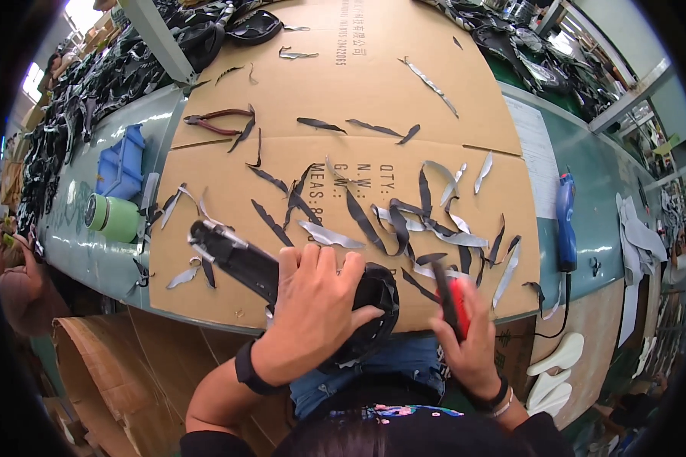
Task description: The person picks up a bicycle saddle, trims the excess material from its edges using a utility knife, and places it onto a pile. They repeat this process with another saddle before using a pair of pliers and the knife to clear scraps from the work surface.
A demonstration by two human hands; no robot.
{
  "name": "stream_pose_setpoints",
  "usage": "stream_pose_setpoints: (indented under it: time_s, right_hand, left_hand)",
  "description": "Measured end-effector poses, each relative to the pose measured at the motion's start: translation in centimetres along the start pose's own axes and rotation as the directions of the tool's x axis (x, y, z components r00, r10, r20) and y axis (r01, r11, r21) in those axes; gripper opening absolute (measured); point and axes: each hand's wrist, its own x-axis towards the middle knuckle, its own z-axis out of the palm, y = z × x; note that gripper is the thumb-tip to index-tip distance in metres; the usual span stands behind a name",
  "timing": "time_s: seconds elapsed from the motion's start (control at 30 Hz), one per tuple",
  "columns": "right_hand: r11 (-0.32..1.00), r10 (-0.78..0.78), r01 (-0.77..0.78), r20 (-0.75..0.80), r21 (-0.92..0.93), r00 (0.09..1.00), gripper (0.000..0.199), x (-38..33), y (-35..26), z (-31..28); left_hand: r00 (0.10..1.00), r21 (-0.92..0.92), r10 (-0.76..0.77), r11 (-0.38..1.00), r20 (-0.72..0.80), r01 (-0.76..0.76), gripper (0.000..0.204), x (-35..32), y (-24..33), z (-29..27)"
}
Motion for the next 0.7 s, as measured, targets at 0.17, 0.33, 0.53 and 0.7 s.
stream_pose_setpoints:
  time_s: [0.17, 0.33, 0.53, 0.7]
  right_hand:
    - [0.944, -0.315, 0.323, 0.104, -0.065, 0.943, 0.056, 6.6, -1.6, 3.6]
    - [0.938, 0.282, -0.306, 0.159, 0.161, 0.946, 0.041, 7.6, -1.1, 1.7]
    - [0.912, 0.240, -0.293, 0.205, 0.286, 0.949, 0.040, 6.9, 0.0, 1.6]
    - [0.982, -0.003, -0.052, 0.296, 0.179, 0.955, 0.052, 6.0, -1.0, 1.1]
  left_hand:
    - [0.993, 0.090, -0.112, 0.989, -0.025, 0.114, 0.053, -1.3, 2.0, -0.2]
    - [0.896, -0.065, -0.413, 0.911, -0.165, 0.408, 0.060, -3.3, -0.4, 3.8]
    - [0.885, -0.211, -0.338, 0.936, -0.321, 0.281, 0.057, -1.5, 1.1, 2.6]
    - [0.968, -0.353, -0.071, 0.936, -0.242, -0.019, 0.019, 0.3, 0.1, 4.5]
